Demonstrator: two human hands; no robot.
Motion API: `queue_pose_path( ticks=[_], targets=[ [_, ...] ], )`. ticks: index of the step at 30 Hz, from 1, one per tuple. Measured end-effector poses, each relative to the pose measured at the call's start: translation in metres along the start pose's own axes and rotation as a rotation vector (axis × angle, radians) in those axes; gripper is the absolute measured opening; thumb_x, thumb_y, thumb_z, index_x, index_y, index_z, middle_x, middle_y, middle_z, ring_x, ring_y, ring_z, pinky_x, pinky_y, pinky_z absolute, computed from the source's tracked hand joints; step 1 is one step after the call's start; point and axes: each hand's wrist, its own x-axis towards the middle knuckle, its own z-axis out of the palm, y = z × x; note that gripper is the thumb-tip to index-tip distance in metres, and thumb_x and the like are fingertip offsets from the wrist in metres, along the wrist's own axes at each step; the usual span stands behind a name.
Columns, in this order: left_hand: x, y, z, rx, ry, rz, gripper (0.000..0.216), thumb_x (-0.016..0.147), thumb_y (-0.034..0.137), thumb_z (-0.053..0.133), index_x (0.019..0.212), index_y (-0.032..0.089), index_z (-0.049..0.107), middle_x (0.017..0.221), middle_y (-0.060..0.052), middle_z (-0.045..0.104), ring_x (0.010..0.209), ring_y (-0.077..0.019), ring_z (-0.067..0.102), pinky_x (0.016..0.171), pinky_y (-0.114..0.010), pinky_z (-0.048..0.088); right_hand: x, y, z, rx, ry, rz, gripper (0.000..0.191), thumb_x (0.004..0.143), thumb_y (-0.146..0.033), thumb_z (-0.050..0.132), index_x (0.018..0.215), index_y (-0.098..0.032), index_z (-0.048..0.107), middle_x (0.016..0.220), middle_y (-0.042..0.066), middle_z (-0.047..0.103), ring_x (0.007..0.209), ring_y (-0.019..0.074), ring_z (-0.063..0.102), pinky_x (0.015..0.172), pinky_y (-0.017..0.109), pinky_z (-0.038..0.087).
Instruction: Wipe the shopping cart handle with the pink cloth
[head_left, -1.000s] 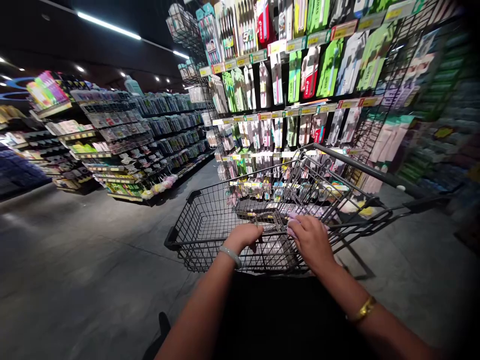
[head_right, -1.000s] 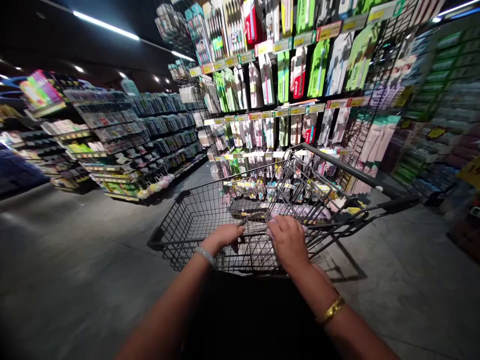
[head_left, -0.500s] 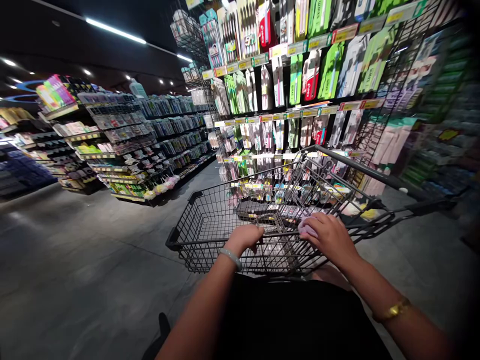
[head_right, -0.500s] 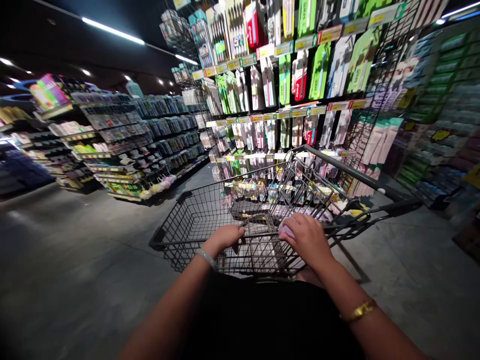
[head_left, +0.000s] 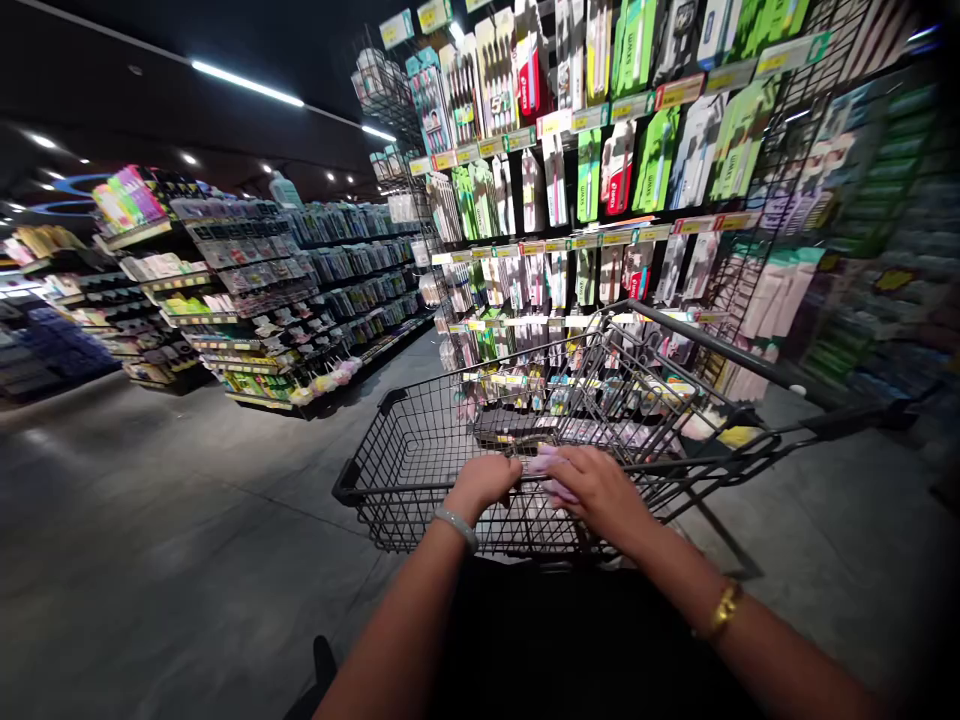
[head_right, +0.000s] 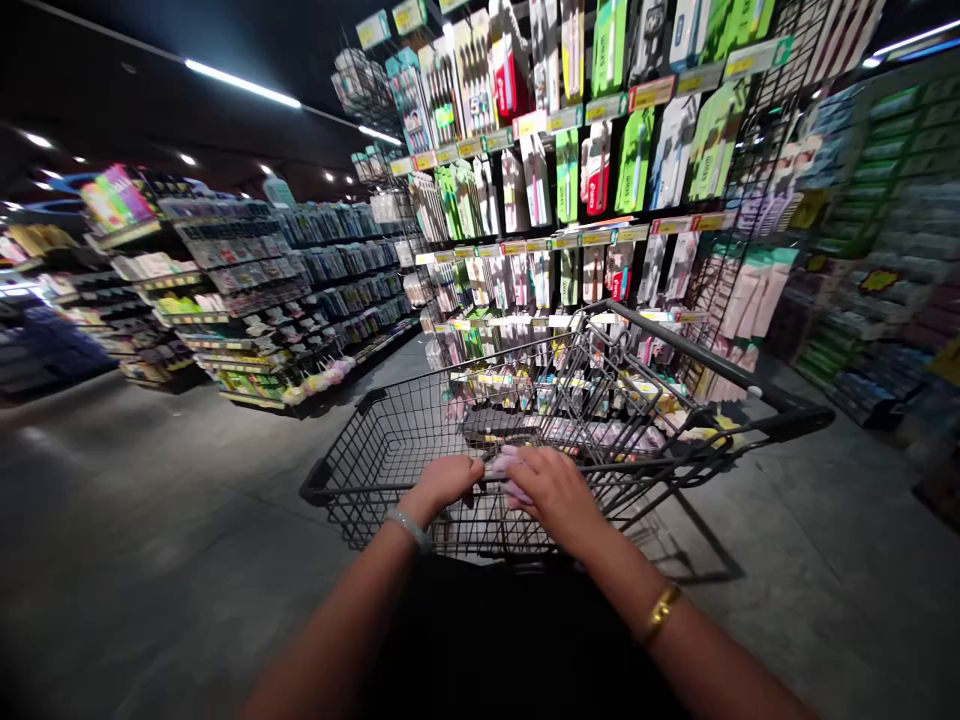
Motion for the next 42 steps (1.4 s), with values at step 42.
queue_pose_path(
  ticks=[42],
  targets=[
    [0.001,0.040,0.017,0.248,0.219,0.188,0.076,0.091,0.077,0.015,0.077,0.022,0.066,0.076,-0.006,0.069,0.071,-0.0212,0.063,0.057,-0.026,0.031,-0.110,0.071,0.028,-0.034,0.621,0.474,0.023,0.081,-0.017,0.055,0.098,-0.025,0.067,0.109,0.007,0.062,0.100,0.0264,0.058,0.088,0.046,0.049]
  ],
)
